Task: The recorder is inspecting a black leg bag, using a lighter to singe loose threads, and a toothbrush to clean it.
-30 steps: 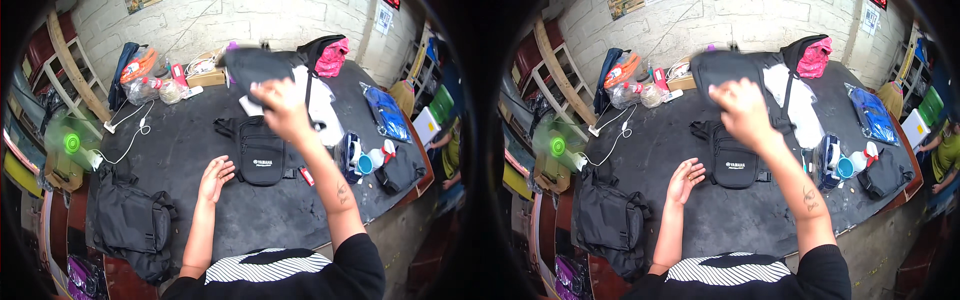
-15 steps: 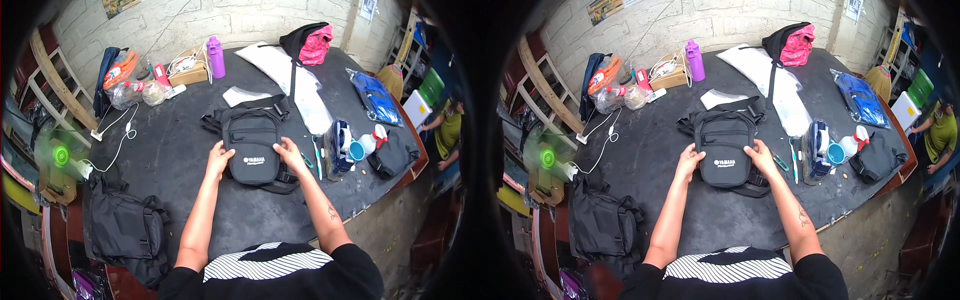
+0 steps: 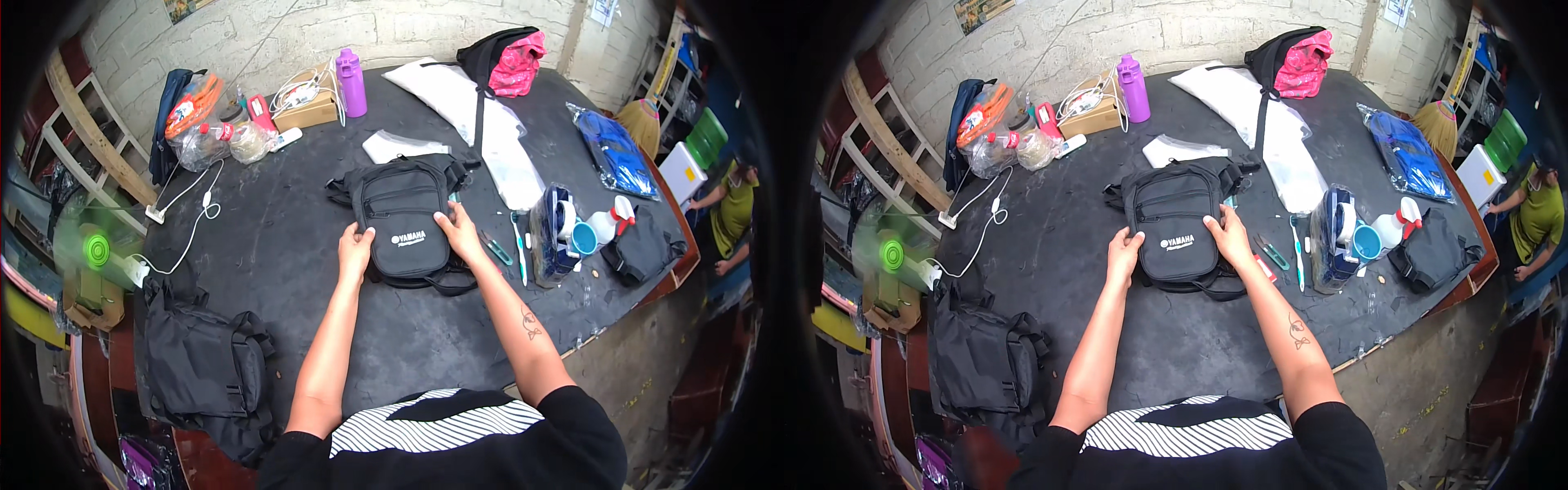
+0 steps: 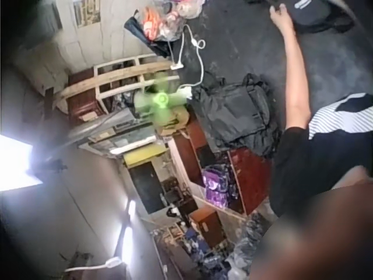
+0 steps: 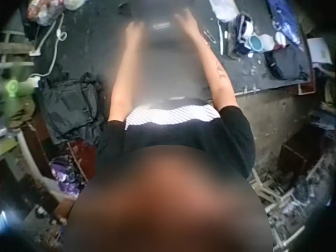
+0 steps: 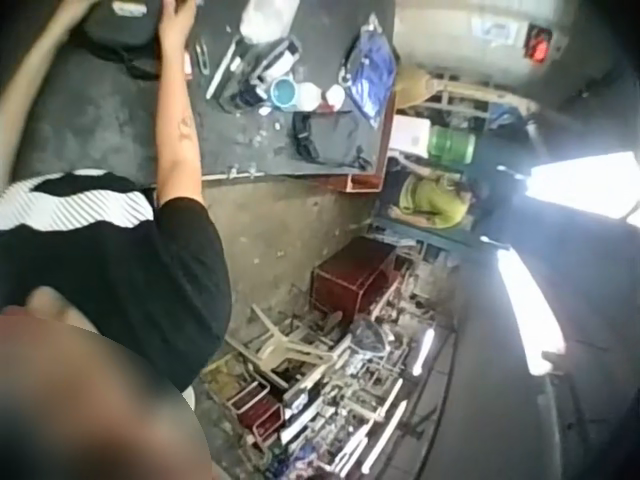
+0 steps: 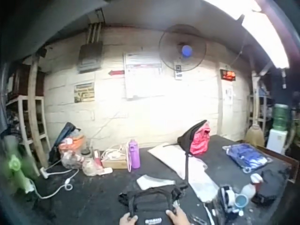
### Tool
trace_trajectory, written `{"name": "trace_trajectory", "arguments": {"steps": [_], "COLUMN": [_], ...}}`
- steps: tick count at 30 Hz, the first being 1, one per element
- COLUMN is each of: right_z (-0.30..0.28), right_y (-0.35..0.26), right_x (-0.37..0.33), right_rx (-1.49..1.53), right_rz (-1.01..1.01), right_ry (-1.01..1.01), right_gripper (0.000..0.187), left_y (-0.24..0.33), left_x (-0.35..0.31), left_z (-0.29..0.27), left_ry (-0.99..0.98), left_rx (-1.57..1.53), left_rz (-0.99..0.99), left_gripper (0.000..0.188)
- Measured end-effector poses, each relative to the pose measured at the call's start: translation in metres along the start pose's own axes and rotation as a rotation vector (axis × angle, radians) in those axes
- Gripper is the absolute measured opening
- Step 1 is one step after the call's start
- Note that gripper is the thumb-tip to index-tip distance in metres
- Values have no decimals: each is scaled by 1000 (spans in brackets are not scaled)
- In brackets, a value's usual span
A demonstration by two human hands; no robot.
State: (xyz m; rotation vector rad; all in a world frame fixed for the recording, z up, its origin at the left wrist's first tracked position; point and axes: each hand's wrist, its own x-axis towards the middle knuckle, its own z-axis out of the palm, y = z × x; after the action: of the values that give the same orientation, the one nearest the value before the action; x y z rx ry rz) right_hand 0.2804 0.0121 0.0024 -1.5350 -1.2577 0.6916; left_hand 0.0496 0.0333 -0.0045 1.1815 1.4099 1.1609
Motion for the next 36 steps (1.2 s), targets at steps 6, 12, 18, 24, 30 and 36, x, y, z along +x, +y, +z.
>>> {"name": "trace_trajectory", "arguments": {"steps": [6,12,18,24,30,36], "right_z": [-35,-77,-103,-116,-119,-127], "right_y": [-8,3,30,4,39,41], "right_x": [-29,-55,-47,-37,-38,-34], "right_rx": [-278,-819,-752,-817,-822,-994], "right_rz": [-193,3,-109,34,-70,-89], "right_ry": [112,-98,26,-142,25,-51], "right_gripper": [35,35,17,25,23,16], "left_y": [41,43,16,21,21,25], "left_x": [-39,-74,-70,-71,-72,-71], "left_z": [-3,12,16,16,17,16], "left_ry": [59,-332,-342,-358,-364,-358], "left_rx": [248,812,846,808,805,800], "left_rz": [567,860,854,800,787,768], "left_gripper": [60,71,71,72,72,73]}}
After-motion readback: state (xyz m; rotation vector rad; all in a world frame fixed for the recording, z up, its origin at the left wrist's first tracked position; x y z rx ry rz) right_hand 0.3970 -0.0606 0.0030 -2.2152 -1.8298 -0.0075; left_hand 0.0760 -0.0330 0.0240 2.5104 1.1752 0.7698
